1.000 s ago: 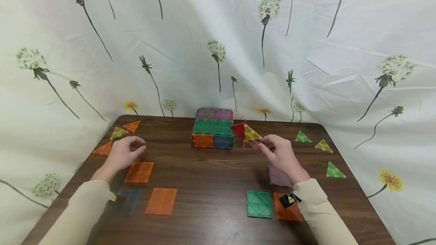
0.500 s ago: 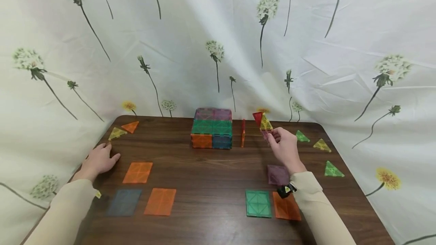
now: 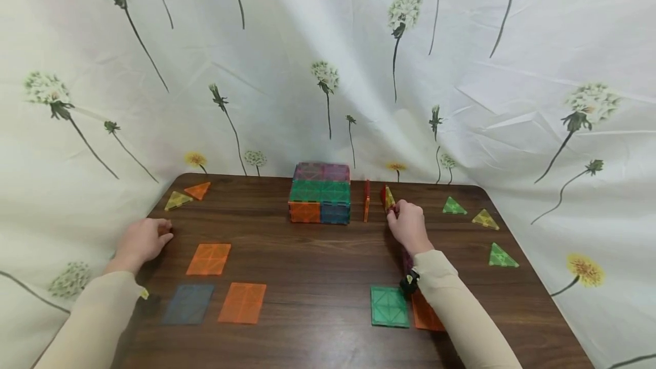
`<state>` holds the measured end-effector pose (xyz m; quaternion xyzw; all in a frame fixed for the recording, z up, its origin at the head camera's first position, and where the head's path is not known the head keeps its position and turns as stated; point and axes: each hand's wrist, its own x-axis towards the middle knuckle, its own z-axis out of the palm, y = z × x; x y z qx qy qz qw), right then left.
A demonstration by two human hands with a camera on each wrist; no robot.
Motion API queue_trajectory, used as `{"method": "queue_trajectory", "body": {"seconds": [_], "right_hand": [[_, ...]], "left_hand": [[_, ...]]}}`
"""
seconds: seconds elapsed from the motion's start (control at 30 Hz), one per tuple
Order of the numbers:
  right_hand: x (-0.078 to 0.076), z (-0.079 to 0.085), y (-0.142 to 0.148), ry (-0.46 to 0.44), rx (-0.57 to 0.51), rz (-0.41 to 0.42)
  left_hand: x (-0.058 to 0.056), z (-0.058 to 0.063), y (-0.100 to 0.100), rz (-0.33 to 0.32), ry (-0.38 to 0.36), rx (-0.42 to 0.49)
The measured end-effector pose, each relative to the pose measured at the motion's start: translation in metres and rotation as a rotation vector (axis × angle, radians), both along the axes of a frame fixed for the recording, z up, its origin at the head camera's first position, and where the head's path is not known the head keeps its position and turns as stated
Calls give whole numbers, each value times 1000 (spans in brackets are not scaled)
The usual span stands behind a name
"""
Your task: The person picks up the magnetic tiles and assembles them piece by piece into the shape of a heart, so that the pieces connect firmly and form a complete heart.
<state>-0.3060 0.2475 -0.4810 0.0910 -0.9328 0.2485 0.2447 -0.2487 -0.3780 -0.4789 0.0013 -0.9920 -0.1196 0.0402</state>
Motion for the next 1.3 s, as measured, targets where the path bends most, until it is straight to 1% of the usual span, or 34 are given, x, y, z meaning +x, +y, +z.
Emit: {"method": "queue_trajectory", "body": {"seconds": [0.13,0.27,0.53,0.8,0.97,1.13,1.23,1.3], "right_hand": [[-4,-6,-11,-40,-1,-32],[-9,-8,-18,-74,-11,-54],[-17,-8,-21,-106,-8,-37],[-17,-6,-24,-138,7,-29],[-14,-2,-20,-174,8,-23],[-4,5,-11,-230,6,-1],[3,8,2,-222,8,4],[9,10,14,-202,17,-3]], "left_hand": [[-1,0,-2,-8,-2,3],[0,0,-3,-14,-1,11],[0,-1,0,-5,-15,20],[-2,-4,-4,14,-11,49],[0,-4,-6,13,38,67],[2,-2,-9,15,69,77],[4,0,-13,-1,71,112],[7,0,-15,-12,71,150]]}}
